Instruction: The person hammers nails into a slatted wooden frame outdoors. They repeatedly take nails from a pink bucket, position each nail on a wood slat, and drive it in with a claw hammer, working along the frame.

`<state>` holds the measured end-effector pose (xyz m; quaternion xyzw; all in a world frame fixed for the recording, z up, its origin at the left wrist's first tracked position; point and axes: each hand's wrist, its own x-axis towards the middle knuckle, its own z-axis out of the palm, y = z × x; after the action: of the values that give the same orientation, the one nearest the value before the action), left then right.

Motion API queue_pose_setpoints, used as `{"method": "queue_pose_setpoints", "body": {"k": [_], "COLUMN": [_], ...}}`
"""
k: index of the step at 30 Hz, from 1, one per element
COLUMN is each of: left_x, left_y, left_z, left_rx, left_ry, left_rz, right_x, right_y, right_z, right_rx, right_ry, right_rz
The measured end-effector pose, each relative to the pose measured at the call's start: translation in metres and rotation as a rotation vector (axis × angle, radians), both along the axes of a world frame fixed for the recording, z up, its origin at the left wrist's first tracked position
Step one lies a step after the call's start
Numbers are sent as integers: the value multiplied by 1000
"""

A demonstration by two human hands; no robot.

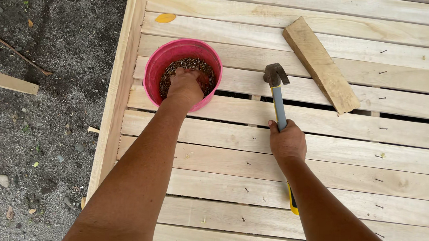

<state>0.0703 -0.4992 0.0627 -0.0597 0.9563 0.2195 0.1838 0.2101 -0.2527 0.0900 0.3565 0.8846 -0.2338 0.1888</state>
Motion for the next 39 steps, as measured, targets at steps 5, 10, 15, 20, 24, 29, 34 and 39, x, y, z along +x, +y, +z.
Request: {"method": "queue_pose_setpoints", "body": {"k": [5, 10, 15, 20, 24, 29, 34, 39], "left_x": [-4, -2, 3, 15, 24, 28, 31, 28], "left_y": [6, 9, 1, -12, -14, -11, -8, -19], "left_z": [12, 23, 13, -3, -14, -15, -3, 4], "left_rx": [-74, -105, -21, 206, 544, 478, 539, 883], "left_ry": [-186, -229, -247, -26, 341, 420, 288, 108], "left_rz": [-89, -138, 124, 219, 275, 292, 451, 529], "right_x": [-1, -3, -3, -4, -4, -4, -5, -6], "right_y": [-6, -4, -1, 6, 9, 10, 11, 10], "right_z": [5, 6, 4, 3, 1, -2, -1, 0], "right_rx": [-3, -18, -45, -71, -79, -82, -95, -90], "right_ry": [-74, -63, -72, -50, -23, -25, -57, -69], "right_rz": [-14, -21, -19, -15, -10, 6, 10, -6]}}
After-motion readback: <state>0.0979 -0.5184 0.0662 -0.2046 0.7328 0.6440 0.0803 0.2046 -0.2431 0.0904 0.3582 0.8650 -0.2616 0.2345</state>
